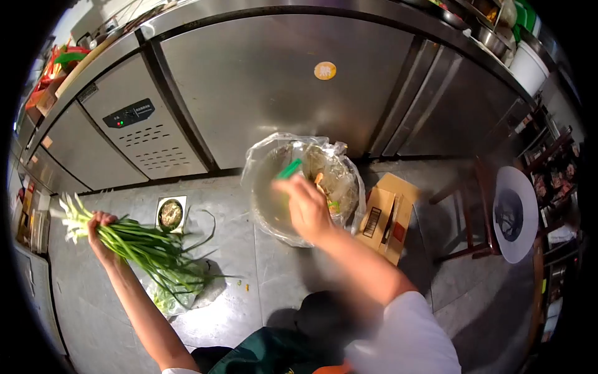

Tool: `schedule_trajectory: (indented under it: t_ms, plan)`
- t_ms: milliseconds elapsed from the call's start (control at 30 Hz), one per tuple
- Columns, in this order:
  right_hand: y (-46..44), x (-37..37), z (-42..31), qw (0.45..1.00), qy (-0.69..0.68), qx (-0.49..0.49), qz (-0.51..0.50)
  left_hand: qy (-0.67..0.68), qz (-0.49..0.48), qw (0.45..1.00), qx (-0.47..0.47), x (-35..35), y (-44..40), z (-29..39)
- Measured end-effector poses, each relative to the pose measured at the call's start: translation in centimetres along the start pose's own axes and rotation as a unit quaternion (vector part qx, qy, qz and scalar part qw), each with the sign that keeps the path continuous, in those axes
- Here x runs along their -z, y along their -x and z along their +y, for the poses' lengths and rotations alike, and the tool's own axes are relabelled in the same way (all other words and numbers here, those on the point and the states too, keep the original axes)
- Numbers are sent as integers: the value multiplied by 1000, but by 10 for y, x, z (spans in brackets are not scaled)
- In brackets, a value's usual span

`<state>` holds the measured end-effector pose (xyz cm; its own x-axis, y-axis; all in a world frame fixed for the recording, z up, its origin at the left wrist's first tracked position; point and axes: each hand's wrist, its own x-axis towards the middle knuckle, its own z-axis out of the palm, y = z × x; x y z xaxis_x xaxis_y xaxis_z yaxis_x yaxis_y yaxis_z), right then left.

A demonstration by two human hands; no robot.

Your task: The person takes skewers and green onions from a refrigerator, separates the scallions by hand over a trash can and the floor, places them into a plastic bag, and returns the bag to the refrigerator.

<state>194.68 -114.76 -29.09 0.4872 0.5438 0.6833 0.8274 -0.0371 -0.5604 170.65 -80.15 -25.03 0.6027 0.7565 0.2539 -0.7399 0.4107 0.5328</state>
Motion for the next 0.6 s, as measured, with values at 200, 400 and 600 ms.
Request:
schedule_trajectory:
  t_ms: [200,400,600]
  plan:
    - [5,-11,69,929,300,-154,-152,-474,88,874,59,-85,48,-75]
    - [2,4,23,994,-3,-55,-90,-577,-32,788,212,-40,75,-83]
    - [98,-43,-13,769,-273,-164,-555,-656,19,658,369,27,128,-74]
